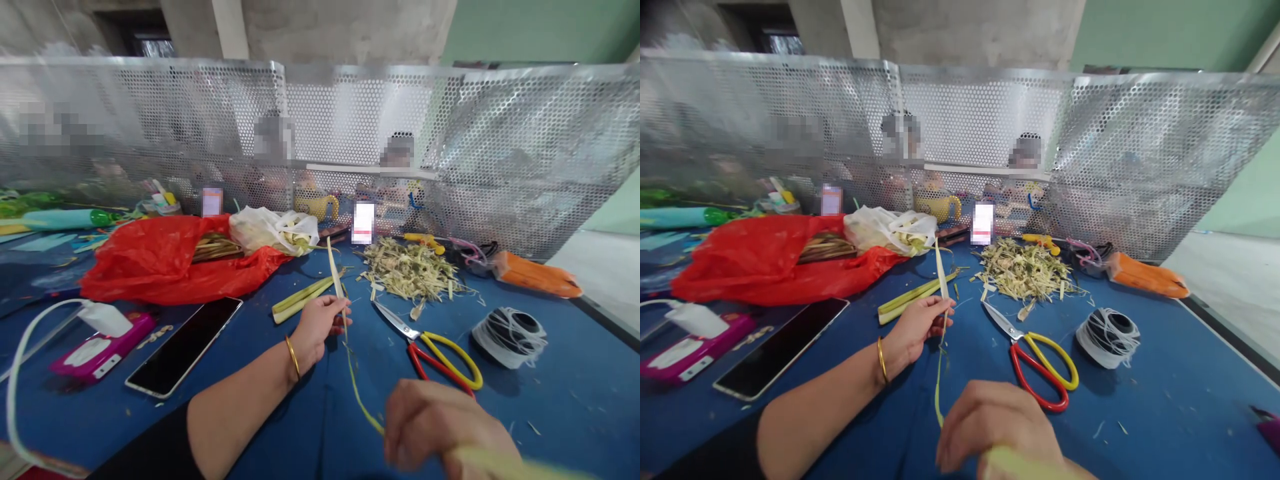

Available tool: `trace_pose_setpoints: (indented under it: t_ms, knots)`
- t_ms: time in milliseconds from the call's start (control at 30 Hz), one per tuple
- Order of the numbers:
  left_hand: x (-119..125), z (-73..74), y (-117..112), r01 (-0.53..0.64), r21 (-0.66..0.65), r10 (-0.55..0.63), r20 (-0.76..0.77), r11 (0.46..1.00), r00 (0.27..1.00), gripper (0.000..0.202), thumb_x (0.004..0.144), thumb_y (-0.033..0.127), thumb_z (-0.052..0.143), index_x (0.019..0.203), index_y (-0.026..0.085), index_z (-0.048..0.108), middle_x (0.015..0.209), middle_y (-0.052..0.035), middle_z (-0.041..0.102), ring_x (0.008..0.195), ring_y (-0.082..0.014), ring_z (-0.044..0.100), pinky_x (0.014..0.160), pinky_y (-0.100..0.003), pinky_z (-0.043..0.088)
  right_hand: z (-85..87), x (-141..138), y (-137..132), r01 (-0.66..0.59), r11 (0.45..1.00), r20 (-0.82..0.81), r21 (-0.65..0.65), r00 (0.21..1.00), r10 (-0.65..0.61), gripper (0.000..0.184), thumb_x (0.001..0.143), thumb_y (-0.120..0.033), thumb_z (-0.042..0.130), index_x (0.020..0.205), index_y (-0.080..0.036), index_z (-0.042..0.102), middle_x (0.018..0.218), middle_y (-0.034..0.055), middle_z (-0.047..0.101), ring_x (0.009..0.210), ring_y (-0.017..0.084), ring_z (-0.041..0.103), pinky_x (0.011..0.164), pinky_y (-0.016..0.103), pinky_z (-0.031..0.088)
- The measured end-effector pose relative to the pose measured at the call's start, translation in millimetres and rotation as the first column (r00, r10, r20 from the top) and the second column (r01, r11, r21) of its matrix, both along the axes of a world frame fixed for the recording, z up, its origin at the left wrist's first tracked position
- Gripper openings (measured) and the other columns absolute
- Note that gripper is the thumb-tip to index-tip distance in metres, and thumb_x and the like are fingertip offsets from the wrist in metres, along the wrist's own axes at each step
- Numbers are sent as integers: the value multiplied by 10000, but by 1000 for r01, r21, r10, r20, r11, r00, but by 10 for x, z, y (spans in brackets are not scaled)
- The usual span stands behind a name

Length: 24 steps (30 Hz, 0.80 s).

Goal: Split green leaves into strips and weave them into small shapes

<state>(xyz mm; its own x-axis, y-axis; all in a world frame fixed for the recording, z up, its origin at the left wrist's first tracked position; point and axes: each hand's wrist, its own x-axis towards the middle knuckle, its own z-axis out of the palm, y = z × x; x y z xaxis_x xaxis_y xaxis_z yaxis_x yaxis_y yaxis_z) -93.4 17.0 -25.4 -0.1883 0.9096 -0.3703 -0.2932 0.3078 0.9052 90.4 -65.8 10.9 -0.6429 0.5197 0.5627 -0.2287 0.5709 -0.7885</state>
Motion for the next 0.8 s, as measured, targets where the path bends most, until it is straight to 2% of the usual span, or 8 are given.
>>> trace_pose_setpoints:
  t_ms: [100, 167, 300, 433, 533, 633, 700, 800]
  knots:
    - [-14, -3, 15, -39, 22, 40, -17, 999, 999, 128, 742, 238, 677, 744, 126, 615, 671, 5, 596, 472, -55, 555, 417, -149, 366, 24, 7, 106, -44, 921, -163, -388, 986, -21, 350, 937, -408, 422, 824, -204, 682, 686, 67, 642, 678, 185, 606, 622, 293, 488]
    - [-15, -10, 15, -37, 31, 38, -25, 999, 999, 121, 741, 233, 670, 739, 124, 619, 670, 0, 601, 464, -60, 556, 411, -156, 365, 25, -7, 159, -94, 839, -266, -536, 962, -62, 343, 927, -397, 447, 786, -181, 673, 706, 55, 617, 610, 150, 583, 591, 273, 477]
    - [-21, -32, 21, -32, 58, 36, -70, 998, 997, 107, 759, 227, 630, 741, 121, 627, 676, -5, 609, 455, -60, 551, 403, -162, 362, 41, -19, 182, -249, 709, -364, -660, 931, -11, 335, 918, -367, 467, 742, -153, 657, 735, 37, 582, 493, 98, 546, 522, 253, 455]
    - [-28, -48, 35, -36, 64, 42, -102, 997, 994, 94, 760, 214, 609, 738, 124, 621, 675, 3, 600, 448, -56, 536, 391, -162, 343, 51, 2, 175, -314, 671, -308, -672, 942, 132, 377, 901, -400, 495, 702, -127, 663, 683, 45, 582, 427, 90, 523, 455, 239, 419]
    - [7, -31, -6, 80, 106, -64, -146, 991, 987, 140, 744, 259, 631, 751, 120, 641, 659, -2, 605, 448, -62, 530, 389, -166, 330, 11, -5, 277, -43, 714, -157, -698, 983, -94, 330, 877, -401, 556, 722, -130, 664, 736, 36, 592, 492, 84, 550, 506, 220, 423]
    - [80, 9, -102, 288, 145, -255, -211, 947, 944, 203, 734, 324, 637, 753, 122, 650, 613, 7, 591, 441, -64, 513, 414, -173, 341, -67, -17, 464, 366, 636, 38, -679, 883, -468, 258, 815, -397, 655, 809, -140, 678, 697, 2, 583, 533, 75, 534, 544, 200, 410]
    - [127, 29, -172, 419, 136, -378, -249, 898, 892, 221, 722, 346, 642, 715, 125, 643, 569, 15, 574, 428, -64, 492, 428, -179, 343, -114, -13, 578, 479, 568, 114, -670, 822, -558, 313, 759, -413, 707, 915, -143, 680, 623, -22, 565, 521, 82, 508, 543, 207, 406]
    - [167, 24, -240, 564, 118, -514, -293, 817, 806, 229, 723, 355, 618, 686, 130, 636, 522, 22, 554, 422, -70, 478, 444, -189, 353, -148, 4, 667, 493, 526, 136, -693, 805, -577, 434, 693, -430, 747, 1000, -135, 660, 568, -42, 546, 512, 95, 486, 531, 223, 399]
